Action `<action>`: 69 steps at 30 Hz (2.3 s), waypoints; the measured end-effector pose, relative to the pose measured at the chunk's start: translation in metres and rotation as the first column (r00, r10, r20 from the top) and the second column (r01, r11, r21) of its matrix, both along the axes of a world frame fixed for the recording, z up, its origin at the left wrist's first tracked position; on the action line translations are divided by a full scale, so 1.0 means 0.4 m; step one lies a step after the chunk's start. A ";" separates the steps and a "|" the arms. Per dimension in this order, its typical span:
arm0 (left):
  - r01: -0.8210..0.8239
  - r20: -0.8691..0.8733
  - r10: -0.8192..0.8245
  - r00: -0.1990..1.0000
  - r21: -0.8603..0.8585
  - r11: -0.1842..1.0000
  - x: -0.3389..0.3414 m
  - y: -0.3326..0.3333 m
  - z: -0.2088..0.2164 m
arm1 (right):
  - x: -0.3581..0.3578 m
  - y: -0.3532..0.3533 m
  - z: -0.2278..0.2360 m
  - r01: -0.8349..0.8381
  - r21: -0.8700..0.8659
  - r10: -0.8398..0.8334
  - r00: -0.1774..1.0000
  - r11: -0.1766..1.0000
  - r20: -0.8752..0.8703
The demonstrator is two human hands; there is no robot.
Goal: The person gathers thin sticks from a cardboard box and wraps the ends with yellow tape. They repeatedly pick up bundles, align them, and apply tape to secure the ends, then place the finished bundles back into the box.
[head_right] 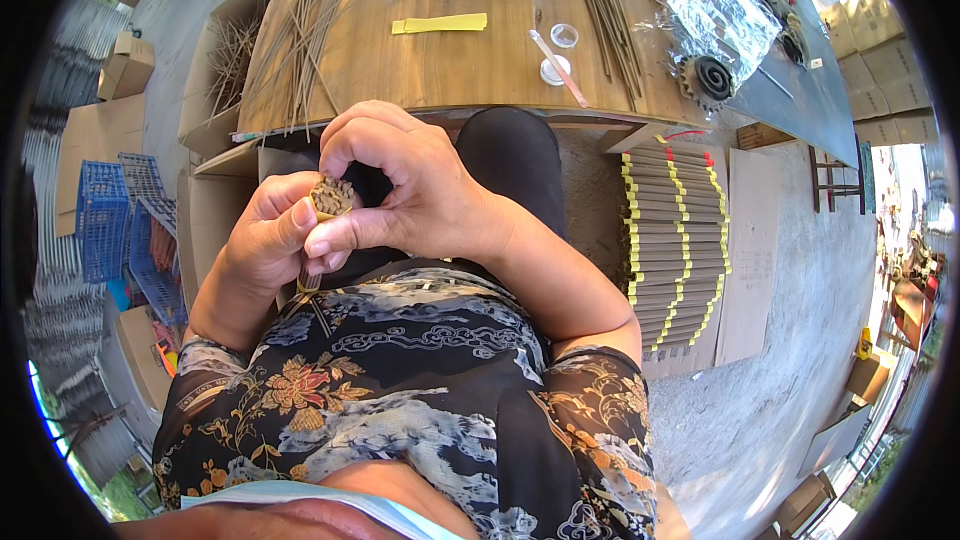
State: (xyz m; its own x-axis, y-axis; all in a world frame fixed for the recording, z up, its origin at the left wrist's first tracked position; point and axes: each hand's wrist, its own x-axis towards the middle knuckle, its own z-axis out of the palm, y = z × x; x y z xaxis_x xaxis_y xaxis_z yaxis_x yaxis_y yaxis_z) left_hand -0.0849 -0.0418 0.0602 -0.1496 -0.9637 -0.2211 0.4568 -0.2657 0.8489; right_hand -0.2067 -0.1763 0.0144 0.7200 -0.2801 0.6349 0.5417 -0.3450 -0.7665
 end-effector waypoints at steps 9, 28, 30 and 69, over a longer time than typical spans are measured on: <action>-0.267 0.181 0.316 0.931 -0.248 0.931 0.015 -0.085 -0.011 | -0.125 -0.235 -0.081 0.744 -0.153 -0.743 0.581 0.650 -0.333; -0.352 -0.165 0.312 0.936 -0.356 0.866 0.046 -0.135 -0.021 | -0.139 -0.095 -0.017 0.269 0.596 -0.181 0.962 0.756 -0.204; -0.346 -0.195 0.290 0.937 -0.398 0.850 0.059 -0.121 -0.026 | -0.126 -0.058 -0.002 0.153 0.605 -0.046 0.981 0.781 -0.189; -0.488 -0.411 0.323 0.852 -0.405 0.773 0.064 -0.066 -0.029 | 0.033 0.052 0.011 0.419 -0.055 -0.413 0.906 0.906 0.093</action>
State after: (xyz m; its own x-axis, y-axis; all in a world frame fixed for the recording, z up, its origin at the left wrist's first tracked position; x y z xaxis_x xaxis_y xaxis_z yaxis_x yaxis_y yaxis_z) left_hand -0.0592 -0.0683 0.0487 0.3016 -0.9141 0.2710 0.6780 0.4055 0.6131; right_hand -0.1936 -0.1555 0.0187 0.4959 -0.4954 0.7132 0.3933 -0.6041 -0.6931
